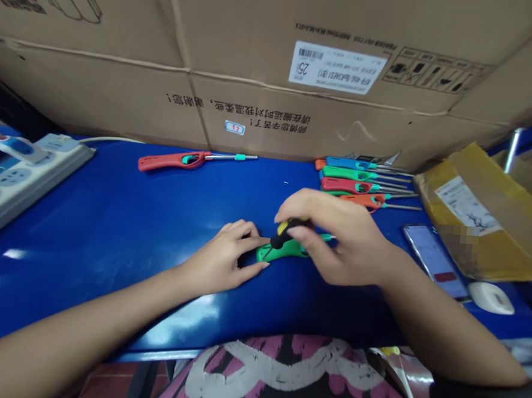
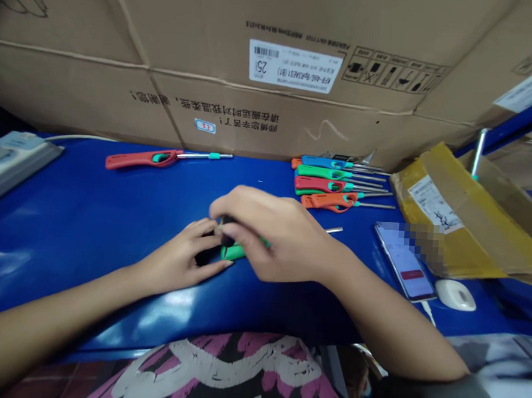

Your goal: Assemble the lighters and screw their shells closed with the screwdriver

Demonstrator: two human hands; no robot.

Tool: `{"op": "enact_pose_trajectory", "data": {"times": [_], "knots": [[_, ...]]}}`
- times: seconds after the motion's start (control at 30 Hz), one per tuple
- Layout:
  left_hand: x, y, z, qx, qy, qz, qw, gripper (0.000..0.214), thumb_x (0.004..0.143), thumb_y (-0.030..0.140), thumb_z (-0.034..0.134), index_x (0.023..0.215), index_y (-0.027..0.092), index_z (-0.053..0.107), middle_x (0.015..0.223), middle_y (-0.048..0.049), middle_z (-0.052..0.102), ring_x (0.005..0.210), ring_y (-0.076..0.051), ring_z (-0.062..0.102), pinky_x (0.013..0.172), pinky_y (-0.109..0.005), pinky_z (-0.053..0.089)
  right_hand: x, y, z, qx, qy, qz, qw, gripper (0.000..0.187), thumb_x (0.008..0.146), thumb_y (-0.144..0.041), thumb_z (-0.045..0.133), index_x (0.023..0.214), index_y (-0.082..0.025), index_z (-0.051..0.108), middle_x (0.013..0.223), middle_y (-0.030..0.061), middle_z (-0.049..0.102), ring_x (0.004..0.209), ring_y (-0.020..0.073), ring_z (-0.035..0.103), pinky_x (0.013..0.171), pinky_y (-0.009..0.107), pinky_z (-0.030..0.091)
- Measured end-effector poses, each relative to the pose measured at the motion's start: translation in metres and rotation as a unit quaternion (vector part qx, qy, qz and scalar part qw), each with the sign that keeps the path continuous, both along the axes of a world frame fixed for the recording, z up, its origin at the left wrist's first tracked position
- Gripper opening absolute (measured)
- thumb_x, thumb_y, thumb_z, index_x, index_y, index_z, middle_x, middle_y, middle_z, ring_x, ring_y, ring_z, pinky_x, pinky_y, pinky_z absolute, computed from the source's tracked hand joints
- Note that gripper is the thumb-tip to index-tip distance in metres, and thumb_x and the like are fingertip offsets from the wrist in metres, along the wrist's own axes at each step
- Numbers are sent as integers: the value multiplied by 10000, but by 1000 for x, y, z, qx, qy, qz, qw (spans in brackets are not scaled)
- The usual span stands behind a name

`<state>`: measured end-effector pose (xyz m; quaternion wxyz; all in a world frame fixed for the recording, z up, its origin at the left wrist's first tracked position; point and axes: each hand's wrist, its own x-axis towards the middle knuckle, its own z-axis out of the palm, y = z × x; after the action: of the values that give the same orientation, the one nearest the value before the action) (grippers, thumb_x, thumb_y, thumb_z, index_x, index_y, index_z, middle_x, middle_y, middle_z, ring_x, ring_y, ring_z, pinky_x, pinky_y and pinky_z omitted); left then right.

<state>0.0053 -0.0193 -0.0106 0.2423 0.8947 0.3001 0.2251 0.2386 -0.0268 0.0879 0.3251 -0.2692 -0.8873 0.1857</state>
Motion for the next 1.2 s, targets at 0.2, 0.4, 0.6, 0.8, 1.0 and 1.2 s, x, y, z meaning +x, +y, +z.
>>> {"op": "enact_pose_trajectory", "data": {"times": [0.2,0.4,0.6,0.8,1.0,1.2], "knots": [[0,5,7,-21,13,-1,1000,290,935,307,636,1195,178,646,1110,-97,619,1020,-240,596,918,-416,524,15,5,-58,-383,406,-95,824,178,970,-360,561,1060,-226,485,983,1,637,602,79,621,527,222,541],[7,5,7,-21,47,1,999,372,997,349,572,1332,190,599,1145,-102,602,1035,-235,609,934,-414,542,17,8,-79,-513,526,-100,671,243,845,-287,704,925,-224,483,836,-49,647,635,67,643,592,181,565],[19,22,29,-19,57,-35,998,279,1015,313,529,1254,212,630,1114,-74,580,998,-203,623,923,-344,548,16,5,-74,-566,538,-35,623,397,738,-262,848,878,-220,478,760,-45,679,685,79,691,666,160,586],[45,52,35,76,1,-51,996,210,1021,189,465,1189,204,591,1127,-82,540,1053,-203,585,937,-326,527,16,2,-64,-568,531,30,628,438,722,-317,875,851,-215,469,776,-10,719,632,94,682,609,190,572],[83,94,32,178,-44,-43,982,310,1015,187,457,1320,180,512,1167,-114,521,1088,-222,571,960,-366,530,21,7,-69,-536,558,23,634,356,796,-357,777,851,-223,452,727,-2,721,574,95,624,572,200,502],[142,152,18,195,-62,2,979,280,1003,267,520,1251,150,574,1090,-107,542,1011,-227,581,934,-403,541,23,19,-88,-519,561,3,644,325,790,-343,753,958,-223,503,726,-6,700,518,98,551,512,216,404]]}}
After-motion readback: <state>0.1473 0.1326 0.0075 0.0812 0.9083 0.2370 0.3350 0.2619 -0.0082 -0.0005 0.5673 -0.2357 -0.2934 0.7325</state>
